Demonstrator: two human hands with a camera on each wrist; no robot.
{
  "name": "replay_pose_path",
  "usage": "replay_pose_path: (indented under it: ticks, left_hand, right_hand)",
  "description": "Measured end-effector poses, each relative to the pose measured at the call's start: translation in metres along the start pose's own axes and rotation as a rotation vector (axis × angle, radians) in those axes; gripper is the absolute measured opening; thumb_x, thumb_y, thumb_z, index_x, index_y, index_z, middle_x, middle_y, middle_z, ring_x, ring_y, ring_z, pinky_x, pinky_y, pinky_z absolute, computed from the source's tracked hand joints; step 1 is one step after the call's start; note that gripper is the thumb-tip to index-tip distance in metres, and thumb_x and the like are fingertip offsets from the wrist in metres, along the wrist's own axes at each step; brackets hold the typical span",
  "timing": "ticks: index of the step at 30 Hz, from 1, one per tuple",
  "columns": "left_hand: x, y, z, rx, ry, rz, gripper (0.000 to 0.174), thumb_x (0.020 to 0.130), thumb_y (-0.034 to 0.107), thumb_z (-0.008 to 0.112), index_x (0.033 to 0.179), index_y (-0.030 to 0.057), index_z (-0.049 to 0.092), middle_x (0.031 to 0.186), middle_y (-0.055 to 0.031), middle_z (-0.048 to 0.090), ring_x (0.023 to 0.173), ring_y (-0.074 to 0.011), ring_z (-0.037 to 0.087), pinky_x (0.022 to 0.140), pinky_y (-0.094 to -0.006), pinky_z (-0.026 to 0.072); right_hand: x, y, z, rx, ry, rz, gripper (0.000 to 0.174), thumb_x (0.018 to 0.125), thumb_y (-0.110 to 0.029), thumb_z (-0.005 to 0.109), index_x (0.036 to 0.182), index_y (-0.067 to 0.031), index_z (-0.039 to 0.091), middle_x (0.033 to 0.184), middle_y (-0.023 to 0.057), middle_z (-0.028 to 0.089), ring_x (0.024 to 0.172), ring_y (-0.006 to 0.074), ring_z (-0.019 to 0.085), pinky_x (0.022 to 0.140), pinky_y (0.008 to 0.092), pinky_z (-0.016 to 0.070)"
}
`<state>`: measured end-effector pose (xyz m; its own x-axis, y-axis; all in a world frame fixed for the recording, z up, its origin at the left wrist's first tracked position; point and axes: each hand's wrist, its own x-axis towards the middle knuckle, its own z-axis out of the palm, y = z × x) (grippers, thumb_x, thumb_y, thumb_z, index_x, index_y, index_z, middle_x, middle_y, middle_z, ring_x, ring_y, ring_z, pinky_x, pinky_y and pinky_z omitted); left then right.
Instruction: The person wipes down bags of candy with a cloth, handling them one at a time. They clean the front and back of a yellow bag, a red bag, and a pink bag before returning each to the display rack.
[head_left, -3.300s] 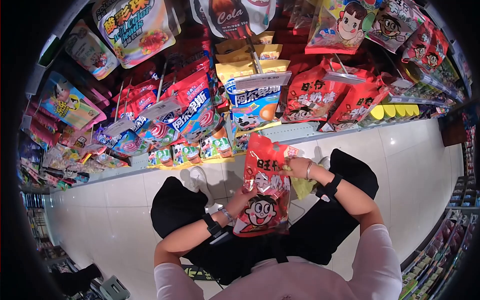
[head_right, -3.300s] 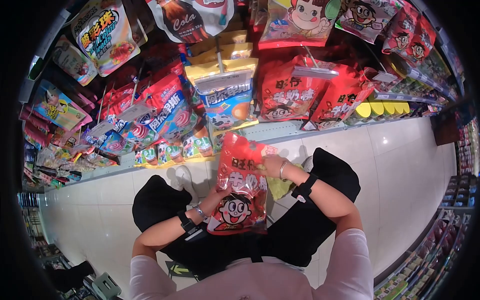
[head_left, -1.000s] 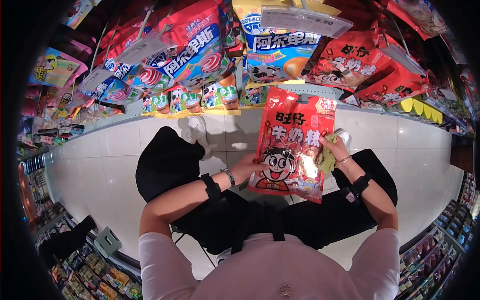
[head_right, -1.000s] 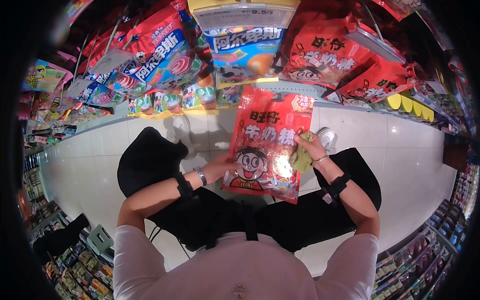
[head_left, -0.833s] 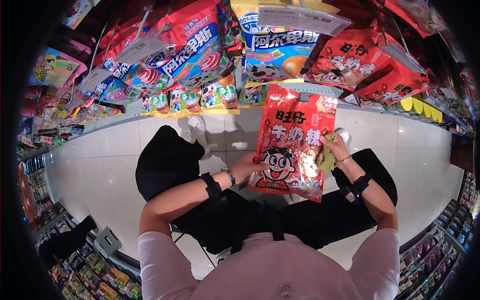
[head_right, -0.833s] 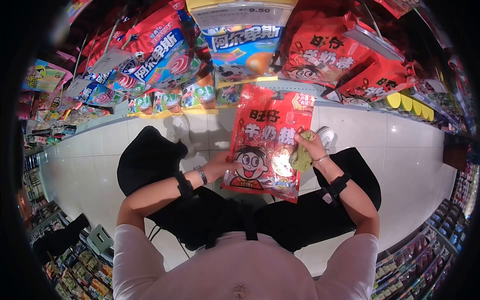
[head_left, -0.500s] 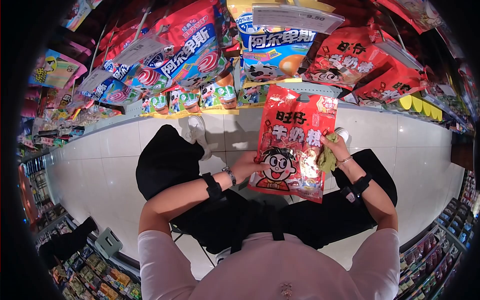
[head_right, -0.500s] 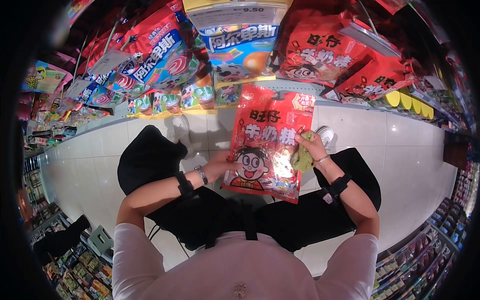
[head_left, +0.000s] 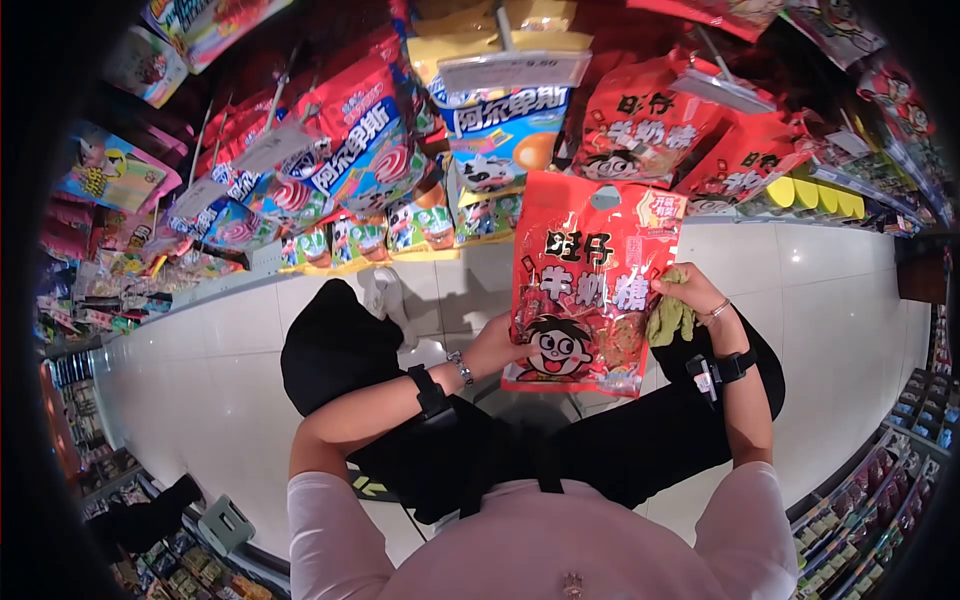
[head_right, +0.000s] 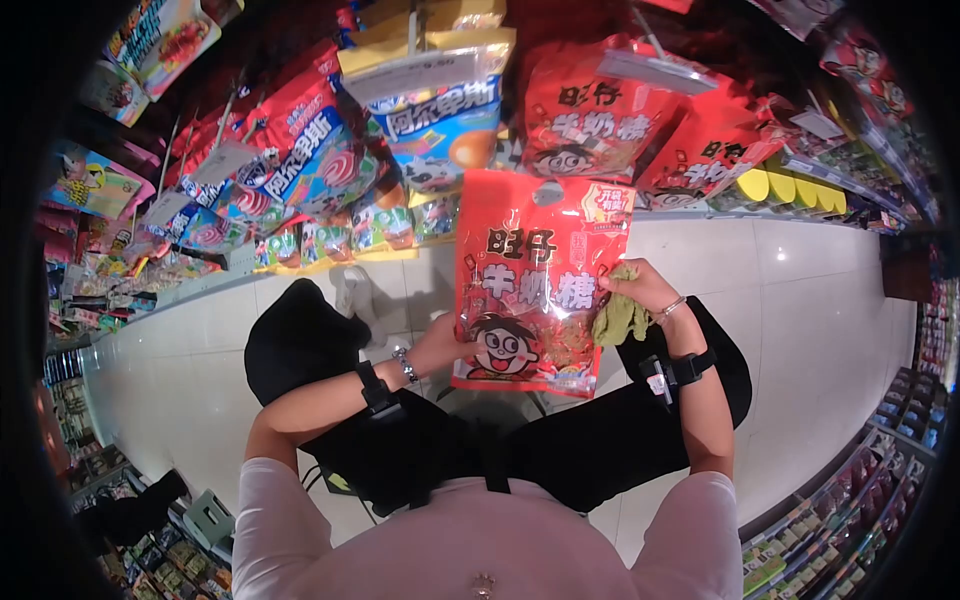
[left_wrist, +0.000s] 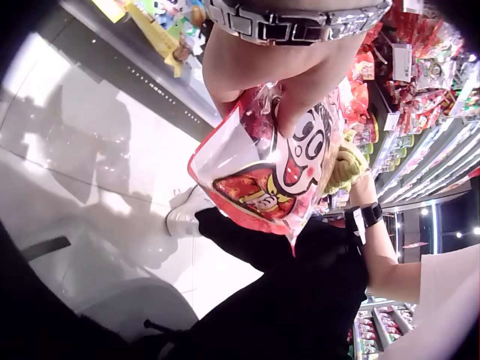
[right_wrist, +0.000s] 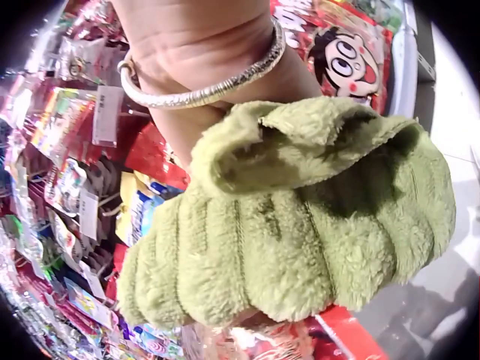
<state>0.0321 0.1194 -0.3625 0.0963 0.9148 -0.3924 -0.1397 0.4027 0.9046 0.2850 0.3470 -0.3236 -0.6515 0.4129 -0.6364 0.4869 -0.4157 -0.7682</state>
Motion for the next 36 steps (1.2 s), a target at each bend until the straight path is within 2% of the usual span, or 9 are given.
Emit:
replay_pose_path:
  ticks: [5, 10, 14, 22, 27, 31, 33, 34, 36]
  left_hand:
    - [0.011, 0.046, 0.005, 0.090, 0.132, 0.066, 0.046, 0.073, 0.007, 0.066, 0.114, -0.0001, 0.046, 0.100, -0.0072, 0.060, 0.091, -0.0114, 0.055, 0.081, -0.0282, 0.0456]
    - [0.033, 0.069, 0.003, 0.421, 0.325, 0.262, 0.029, 0.074, 0.005, 0.065, 0.099, -0.0039, 0.053, 0.081, -0.0048, 0.061, 0.071, -0.0080, 0.057, 0.060, -0.0228, 0.0492]
    - [0.052, 0.085, 0.011, 0.228, 0.326, 0.334, 0.026, 0.073, 0.003, 0.065, 0.096, -0.0047, 0.054, 0.078, -0.0055, 0.060, 0.066, -0.0079, 0.057, 0.058, -0.0223, 0.0494]
    - [0.070, 0.102, 0.020, 0.305, 0.445, 0.274, 0.028, 0.068, 0.010, 0.069, 0.089, -0.0046, 0.057, 0.075, -0.0110, 0.064, 0.066, -0.0108, 0.058, 0.060, -0.0273, 0.0469]
    - [0.103, 0.103, 0.013, 0.380, 0.366, 0.284, 0.028, 0.070, 0.010, 0.067, 0.094, -0.0007, 0.058, 0.077, -0.0096, 0.064, 0.067, -0.0139, 0.059, 0.064, -0.0281, 0.0464]
    - [0.132, 0.089, -0.002, 0.307, 0.327, 0.461, 0.027, 0.072, 0.008, 0.064, 0.096, -0.0016, 0.055, 0.082, -0.0104, 0.063, 0.067, -0.0138, 0.058, 0.064, -0.0283, 0.0462]
    - [0.137, 0.086, -0.007, 0.233, 0.347, 0.398, 0.031, 0.074, 0.010, 0.064, 0.101, -0.0021, 0.054, 0.082, -0.0097, 0.063, 0.068, -0.0137, 0.058, 0.066, -0.0288, 0.0472]
    - [0.134, 0.088, -0.011, 0.097, 0.259, 0.211, 0.039, 0.075, 0.013, 0.063, 0.108, -0.0015, 0.050, 0.095, -0.0114, 0.061, 0.081, -0.0164, 0.058, 0.073, -0.0298, 0.0472]
    - [0.126, 0.070, -0.019, 0.155, 0.301, 0.227, 0.043, 0.077, 0.009, 0.061, 0.116, -0.0001, 0.044, 0.103, -0.0108, 0.056, 0.086, -0.0148, 0.056, 0.073, -0.0273, 0.0469]
  right_hand:
    - [-0.019, -0.040, -0.009, 0.032, 0.189, -0.221, 0.021, 0.078, -0.017, 0.065, 0.091, -0.0017, 0.060, 0.078, -0.0018, 0.059, 0.068, 0.0063, 0.054, 0.063, 0.0229, 0.0446]
    - [-0.012, -0.062, -0.021, 0.187, 0.348, -0.381, 0.013, 0.079, -0.015, 0.064, 0.084, -0.0038, 0.059, 0.073, -0.0026, 0.057, 0.064, 0.0062, 0.052, 0.058, 0.0228, 0.0434]
    - [-0.003, -0.072, -0.026, 0.232, 0.461, -0.412, 0.011, 0.079, -0.013, 0.064, 0.078, -0.0043, 0.057, 0.070, -0.0034, 0.054, 0.060, 0.0062, 0.051, 0.054, 0.0221, 0.0419]
    - [0.010, -0.068, -0.058, 0.145, 0.533, -0.493, 0.015, 0.079, -0.016, 0.065, 0.073, -0.0041, 0.058, 0.065, -0.0050, 0.051, 0.059, 0.0042, 0.047, 0.051, 0.0214, 0.0379]
    - [0.014, -0.082, -0.058, 0.155, 0.635, -0.457, 0.015, 0.079, -0.017, 0.065, 0.075, -0.0030, 0.060, 0.065, -0.0041, 0.053, 0.058, 0.0049, 0.048, 0.052, 0.0214, 0.0386]
    - [0.032, -0.093, -0.061, 0.090, 0.646, -0.498, 0.014, 0.079, -0.016, 0.064, 0.077, -0.0024, 0.061, 0.066, -0.0034, 0.055, 0.059, 0.0053, 0.048, 0.053, 0.0221, 0.0394]
    - [0.045, -0.093, -0.063, -0.012, 0.716, -0.478, 0.014, 0.079, -0.015, 0.064, 0.077, -0.0021, 0.061, 0.065, -0.0034, 0.055, 0.058, 0.0053, 0.048, 0.053, 0.0228, 0.0390]
    - [0.059, -0.086, -0.074, -0.139, 0.756, -0.467, 0.017, 0.077, -0.018, 0.064, 0.076, -0.0009, 0.061, 0.063, -0.0009, 0.056, 0.058, 0.0065, 0.048, 0.053, 0.0250, 0.0394]
    - [0.077, -0.078, -0.082, -0.160, 0.819, -0.494, 0.019, 0.076, -0.019, 0.065, 0.075, -0.0003, 0.061, 0.062, 0.0002, 0.056, 0.057, 0.0068, 0.047, 0.054, 0.0260, 0.0396]
